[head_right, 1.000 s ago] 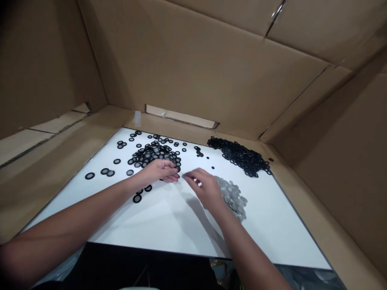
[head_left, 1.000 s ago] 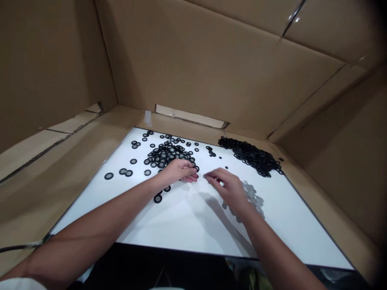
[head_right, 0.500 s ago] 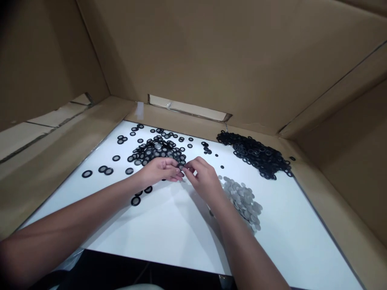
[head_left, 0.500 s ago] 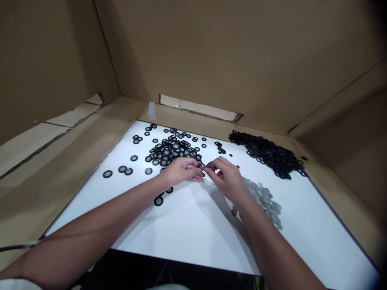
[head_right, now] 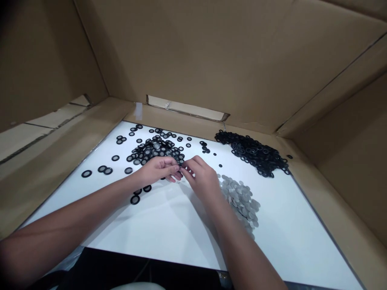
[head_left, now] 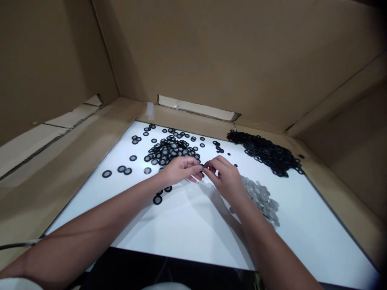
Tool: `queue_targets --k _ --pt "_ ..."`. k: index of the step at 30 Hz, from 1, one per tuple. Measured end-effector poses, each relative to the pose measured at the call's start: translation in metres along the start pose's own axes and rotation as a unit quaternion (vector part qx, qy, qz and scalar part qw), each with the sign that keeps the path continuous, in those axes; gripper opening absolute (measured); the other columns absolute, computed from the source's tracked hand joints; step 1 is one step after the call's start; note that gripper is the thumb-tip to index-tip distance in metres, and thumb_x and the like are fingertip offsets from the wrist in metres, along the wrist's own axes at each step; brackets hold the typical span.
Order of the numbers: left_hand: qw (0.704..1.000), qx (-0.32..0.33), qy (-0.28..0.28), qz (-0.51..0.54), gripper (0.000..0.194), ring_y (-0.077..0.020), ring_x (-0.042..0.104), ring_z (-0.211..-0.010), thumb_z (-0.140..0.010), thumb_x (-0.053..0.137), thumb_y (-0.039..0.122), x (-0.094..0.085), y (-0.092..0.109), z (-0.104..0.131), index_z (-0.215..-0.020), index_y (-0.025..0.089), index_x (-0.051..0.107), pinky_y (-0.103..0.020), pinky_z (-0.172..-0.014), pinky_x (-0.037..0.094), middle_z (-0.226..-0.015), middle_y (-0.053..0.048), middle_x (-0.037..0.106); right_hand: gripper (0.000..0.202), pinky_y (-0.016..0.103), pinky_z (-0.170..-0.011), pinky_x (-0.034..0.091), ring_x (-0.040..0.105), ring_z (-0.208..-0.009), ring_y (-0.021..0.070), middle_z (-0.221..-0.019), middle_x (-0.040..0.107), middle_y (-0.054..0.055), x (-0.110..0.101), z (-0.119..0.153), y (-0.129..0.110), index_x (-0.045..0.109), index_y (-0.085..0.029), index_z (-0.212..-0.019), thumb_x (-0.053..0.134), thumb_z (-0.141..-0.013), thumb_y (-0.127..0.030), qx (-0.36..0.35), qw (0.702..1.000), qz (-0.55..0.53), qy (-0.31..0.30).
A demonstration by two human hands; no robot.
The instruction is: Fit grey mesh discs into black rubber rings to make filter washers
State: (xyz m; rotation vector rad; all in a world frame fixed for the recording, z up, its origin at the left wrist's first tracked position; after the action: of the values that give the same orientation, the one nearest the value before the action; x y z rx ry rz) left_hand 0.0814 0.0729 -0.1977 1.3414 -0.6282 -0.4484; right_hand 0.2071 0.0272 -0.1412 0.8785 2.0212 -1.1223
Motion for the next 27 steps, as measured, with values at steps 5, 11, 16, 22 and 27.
queue_targets --k 5,11,16,22,27 --pt "1.0 0.005 -0.004 0.001 0.036 -0.0177 0.074 -0.079 -0.082 0.072 0.047 0.0 0.0 0.0 -0.087 0.012 0.065 -0.029 -0.071 0.059 -0.082 -0.008 0.075 0.012 0.028 -0.064 0.042 0.057 -0.073 0.0156 -0.083 0.06 0.002 -0.001 -0.001 0.001 0.062 -0.023 -0.087 0.054 -0.096 -0.024 0.005 0.999 -0.035 -0.017" --pt "1.0 0.014 -0.02 0.003 0.036 -0.0191 0.073 -0.08 -0.076 0.078 0.045 0.004 0.001 0.001 -0.084 0.012 0.063 -0.03 -0.071 0.059 -0.081 -0.007 0.074 0.012 0.028 -0.063 0.04 0.056 -0.071 0.0155 -0.081 0.06 0.001 -0.002 0.0 -0.001 0.06 -0.022 -0.083 0.058 -0.094 -0.027 0.007 1.0 0.007 -0.007" --pt "0.999 0.03 -0.03 0.005 0.035 -0.0198 0.073 -0.08 -0.073 0.081 0.04 0.005 0.005 0.002 -0.084 0.012 0.064 -0.031 -0.072 0.059 -0.078 -0.005 0.073 0.016 0.027 -0.063 0.038 0.056 -0.075 0.0158 -0.081 0.061 0.002 -0.011 0.002 -0.006 0.058 -0.02 -0.08 0.065 -0.09 -0.031 0.004 0.998 0.052 0.044" --pt "0.998 0.036 -0.04 0.014 0.034 -0.0204 0.074 -0.081 -0.077 0.078 0.041 0.008 0.013 0.006 -0.085 0.011 0.065 -0.033 -0.074 0.059 -0.082 -0.008 0.075 0.022 0.026 -0.059 0.036 0.05 -0.065 0.0129 -0.073 0.056 -0.001 -0.004 0.001 0.003 0.055 -0.02 -0.076 0.061 -0.092 -0.034 0.047 0.997 -0.058 0.012" --pt "0.998 0.021 -0.031 0.042 0.036 -0.0173 0.073 -0.075 -0.077 0.078 0.042 0.007 0.015 0.008 -0.086 0.011 0.064 -0.031 -0.074 0.059 -0.081 -0.007 0.075 0.036 0.026 -0.058 0.033 0.044 -0.06 0.0121 -0.065 0.047 -0.002 0.008 0.003 0.004 0.046 -0.02 -0.068 0.045 -0.1 -0.036 0.043 0.99 -0.137 0.001"
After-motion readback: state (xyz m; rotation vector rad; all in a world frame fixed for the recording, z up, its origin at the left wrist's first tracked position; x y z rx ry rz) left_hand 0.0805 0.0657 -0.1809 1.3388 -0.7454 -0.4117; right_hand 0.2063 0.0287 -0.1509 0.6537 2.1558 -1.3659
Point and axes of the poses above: each hand's wrist, its own z-axis away from the middle knuckle, its own x-axis out of the palm, y = z × x, the point moved 7 cm from there along -z, towards the middle knuckle
